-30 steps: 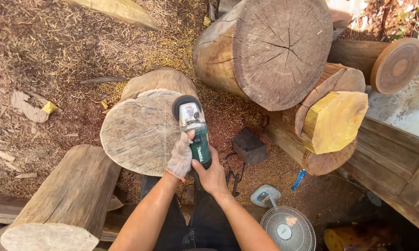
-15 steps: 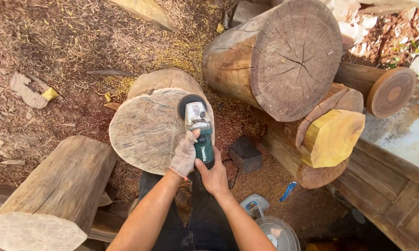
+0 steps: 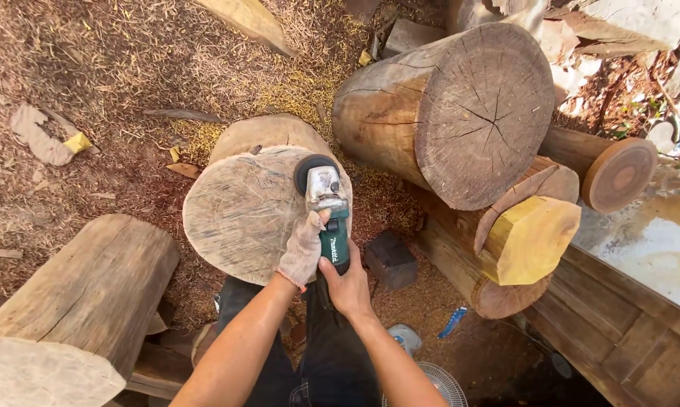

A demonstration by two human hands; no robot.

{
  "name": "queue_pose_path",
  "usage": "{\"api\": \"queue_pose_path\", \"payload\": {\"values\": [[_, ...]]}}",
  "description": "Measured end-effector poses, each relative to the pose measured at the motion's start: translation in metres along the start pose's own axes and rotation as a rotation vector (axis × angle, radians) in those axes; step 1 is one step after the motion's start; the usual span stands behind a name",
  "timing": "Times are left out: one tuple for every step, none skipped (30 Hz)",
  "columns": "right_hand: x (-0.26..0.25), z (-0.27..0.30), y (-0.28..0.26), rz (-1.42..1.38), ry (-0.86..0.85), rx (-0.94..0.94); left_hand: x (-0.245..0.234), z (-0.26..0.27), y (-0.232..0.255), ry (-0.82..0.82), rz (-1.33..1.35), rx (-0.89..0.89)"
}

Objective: The person sands a large tree trunk section using an angle grinder.

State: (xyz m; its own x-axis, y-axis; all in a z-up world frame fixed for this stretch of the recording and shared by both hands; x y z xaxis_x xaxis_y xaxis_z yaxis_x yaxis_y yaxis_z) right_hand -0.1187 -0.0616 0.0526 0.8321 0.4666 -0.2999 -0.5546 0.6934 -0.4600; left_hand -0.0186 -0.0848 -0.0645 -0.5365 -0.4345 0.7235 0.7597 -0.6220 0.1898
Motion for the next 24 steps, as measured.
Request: {"api": "queue_pose_path", "payload": {"values": [[-0.001, -0.004, -0.006, 0.003, -0.002, 0.003, -0.002, -0.002, 0.002, 0.002, 0.004, -0.001], [-0.002, -0.007, -0.012, 0.016, -0.016, 0.012, -0.004, -0.004, 0.005, 0.013, 0.023, 0.012], [-0.001, -0.011, -0.018, 0.025, -0.029, 0.018, -0.008, -0.006, 0.010, 0.024, 0.037, 0.025], [0.000, -0.009, -0.020, 0.023, -0.030, 0.019, -0.007, -0.002, 0.011, 0.026, 0.036, 0.024], [0.002, -0.009, -0.024, 0.025, -0.040, 0.020, -0.007, 0.000, 0.016, 0.050, 0.024, 0.042], [0.004, -0.009, -0.029, 0.028, -0.049, 0.021, -0.008, 0.003, 0.022, 0.073, 0.013, 0.060], [0.006, -0.003, -0.022, 0.023, -0.046, 0.022, -0.002, 0.011, 0.022, 0.072, 0.009, 0.057], [0.009, 0.002, -0.015, 0.015, -0.035, 0.037, 0.004, 0.019, 0.023, 0.045, -0.029, 0.054], [0.009, 0.006, -0.009, 0.014, -0.027, 0.049, 0.011, 0.024, 0.023, 0.017, -0.061, 0.057], [0.011, 0.007, 0.004, 0.017, -0.026, 0.046, 0.003, 0.018, 0.008, 0.016, -0.060, 0.060], [0.010, 0.011, 0.017, -0.018, 0.015, 0.014, -0.005, 0.014, -0.011, 0.005, -0.103, 0.038], [0.010, 0.015, 0.030, -0.053, 0.056, -0.018, -0.013, 0.010, -0.029, -0.006, -0.146, 0.015], [0.007, 0.013, 0.021, -0.051, 0.056, -0.016, 0.000, 0.015, -0.013, -0.006, -0.143, 0.015], [0.005, 0.011, 0.013, -0.037, 0.047, -0.004, 0.014, 0.019, 0.003, -0.018, -0.136, 0.024], [0.001, 0.010, 0.006, -0.019, 0.031, 0.007, 0.027, 0.026, 0.017, -0.026, -0.126, 0.037], [0.003, 0.004, 0.000, -0.012, 0.026, 0.009, 0.019, 0.020, 0.019, -0.021, -0.118, 0.040], [0.006, -0.002, -0.008, 0.026, 0.016, -0.003, 0.010, 0.012, 0.023, -0.039, -0.053, 0.063], [0.009, -0.009, -0.015, 0.064, 0.007, -0.015, 0.002, 0.005, 0.028, -0.057, 0.013, 0.085], [0.008, -0.009, -0.020, 0.067, 0.005, -0.016, -0.002, 0.004, 0.025, -0.056, 0.016, 0.088], [0.008, -0.010, -0.023, 0.082, -0.024, 0.011, -0.007, 0.004, 0.023, -0.024, 0.046, 0.091], [0.010, -0.012, -0.028, 0.095, -0.054, 0.035, -0.013, 0.004, 0.024, 0.008, 0.073, 0.094], [0.011, -0.009, -0.029, 0.096, -0.056, 0.032, -0.014, 0.006, 0.023, 0.009, 0.072, 0.098], [0.011, -0.006, -0.030, 0.074, -0.065, 0.017, -0.016, 0.008, 0.021, 0.040, 0.054, 0.104], [0.012, -0.003, -0.030, 0.051, -0.073, 0.002, -0.018, 0.010, 0.020, 0.070, 0.036, 0.111]]}}
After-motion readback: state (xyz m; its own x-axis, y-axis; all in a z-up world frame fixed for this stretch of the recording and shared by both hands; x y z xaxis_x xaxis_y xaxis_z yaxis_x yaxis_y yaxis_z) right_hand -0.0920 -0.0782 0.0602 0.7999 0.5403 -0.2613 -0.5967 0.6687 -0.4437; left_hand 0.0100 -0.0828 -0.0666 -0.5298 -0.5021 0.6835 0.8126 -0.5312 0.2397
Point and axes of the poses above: each hand's wrist, its own z-axis away from the middle knuckle, its own x-axis out of the palm, y = z × x, the point moved 4 cm from there along -z, towards the middle knuckle, and after that the axes turned 13 degrees about -y, right-handed, at the moved point
